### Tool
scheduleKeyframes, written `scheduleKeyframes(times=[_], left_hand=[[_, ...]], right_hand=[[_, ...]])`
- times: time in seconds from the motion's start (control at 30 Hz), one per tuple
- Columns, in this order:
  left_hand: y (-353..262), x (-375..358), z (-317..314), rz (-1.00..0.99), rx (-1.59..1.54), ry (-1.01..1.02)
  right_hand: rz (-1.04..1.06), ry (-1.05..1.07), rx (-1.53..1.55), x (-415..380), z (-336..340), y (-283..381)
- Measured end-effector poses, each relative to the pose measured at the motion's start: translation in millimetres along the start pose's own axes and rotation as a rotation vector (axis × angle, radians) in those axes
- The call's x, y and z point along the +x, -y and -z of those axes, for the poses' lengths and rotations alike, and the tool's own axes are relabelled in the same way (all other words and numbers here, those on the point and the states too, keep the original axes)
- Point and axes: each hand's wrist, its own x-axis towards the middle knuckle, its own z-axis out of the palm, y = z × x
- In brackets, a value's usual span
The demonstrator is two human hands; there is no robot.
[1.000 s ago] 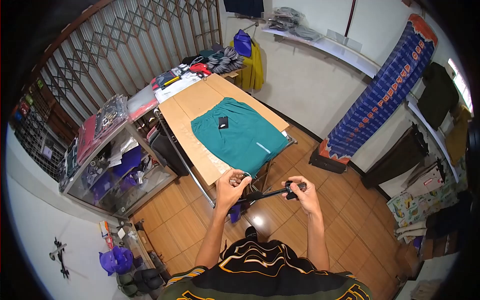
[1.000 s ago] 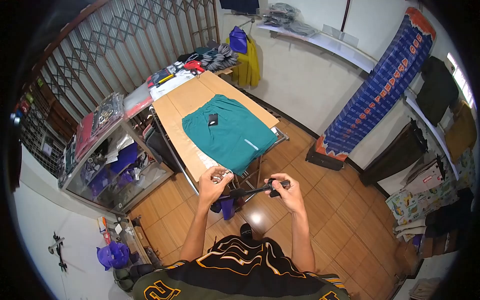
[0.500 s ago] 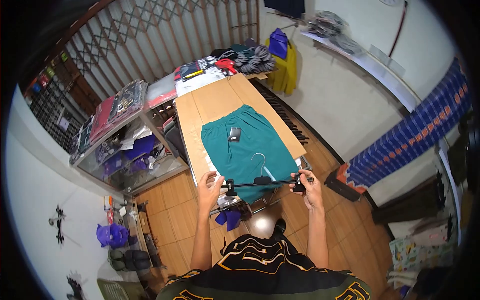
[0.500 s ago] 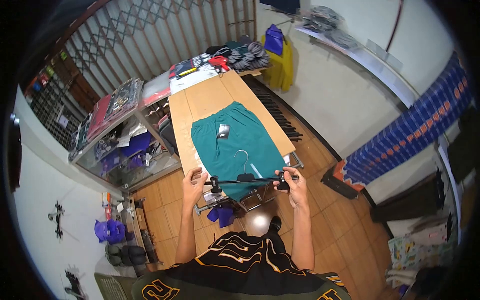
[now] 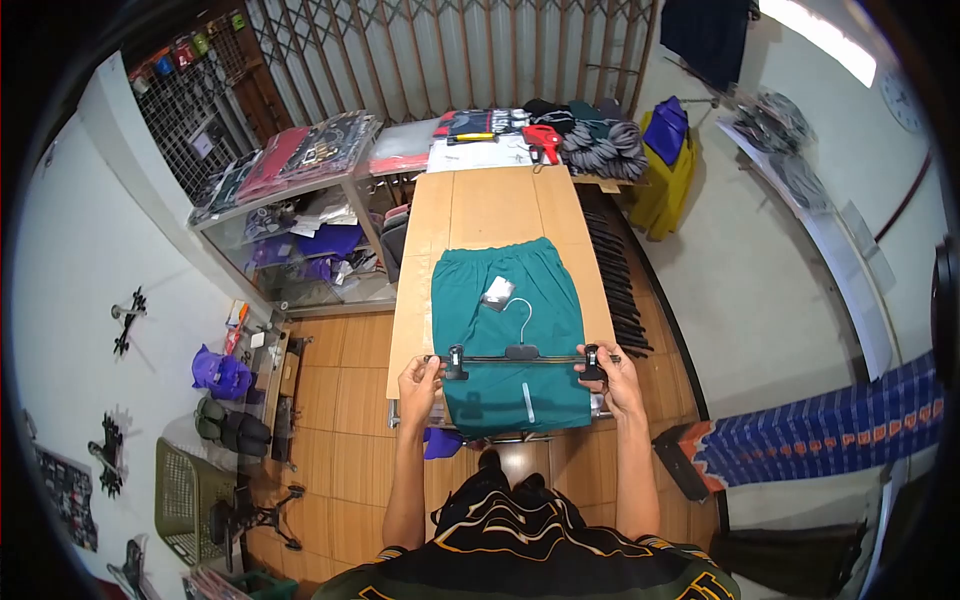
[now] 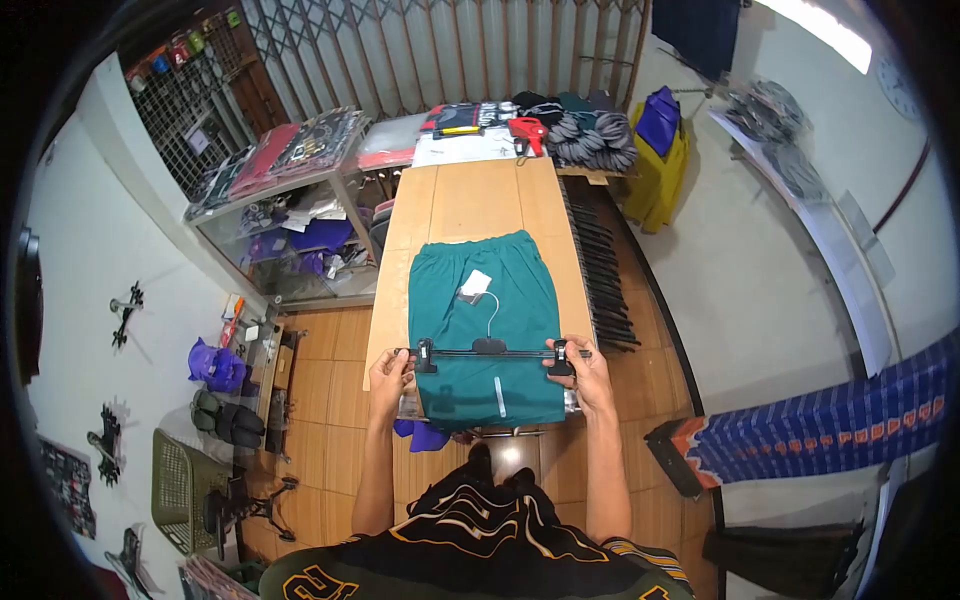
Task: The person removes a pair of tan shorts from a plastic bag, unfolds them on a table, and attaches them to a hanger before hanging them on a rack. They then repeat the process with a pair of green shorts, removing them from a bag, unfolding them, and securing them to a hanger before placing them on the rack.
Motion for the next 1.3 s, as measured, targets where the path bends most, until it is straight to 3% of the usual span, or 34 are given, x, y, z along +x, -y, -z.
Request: scheduleKeyframes(times=[0.37, 0.5, 0.63, 0.77, 0.9, 1.03, 1.17, 1.3], left_hand=[[7.5, 111.4, -22.5, -0.035, -0.058, -0.086], [25.6, 165.2, -23.9, -0.128, -0.015, -0.107], [29.1, 210.3, -29.5, -0.213, 0.035, -0.115], [22.2, 245.7, -36.7, -0.335, 0.189, -0.167], [7.9, 269.9, -40.3, -0.368, 0.409, -0.255], [9.3, 287.8, -50.4, -0.444, 0.551, -0.31], [12.7, 292.6, -54.8, -0.411, 0.681, -0.339], [5.6, 282.0, -62.1, -0.424, 0.836, -0.357]], right_hand=[[0.054, -0.041, 0.142, 122.7, -5.8, -1.8], [0.081, -0.131, 0.15, 169.2, -9.2, -9.5], [0.155, -0.434, -0.062, 209.3, -22.4, -16.3], [0.146, -0.445, -0.089, 252.6, -23.2, -15.6], [0.134, -0.453, -0.379, 294.6, -25.3, -8.2], [0.181, -0.396, -0.913, 326.9, -26.8, -4.2], [0.219, -0.383, -1.128, 336.0, -39.5, 0.7], [0.509, -0.544, -1.505, 341.5, -70.6, -1.7]])
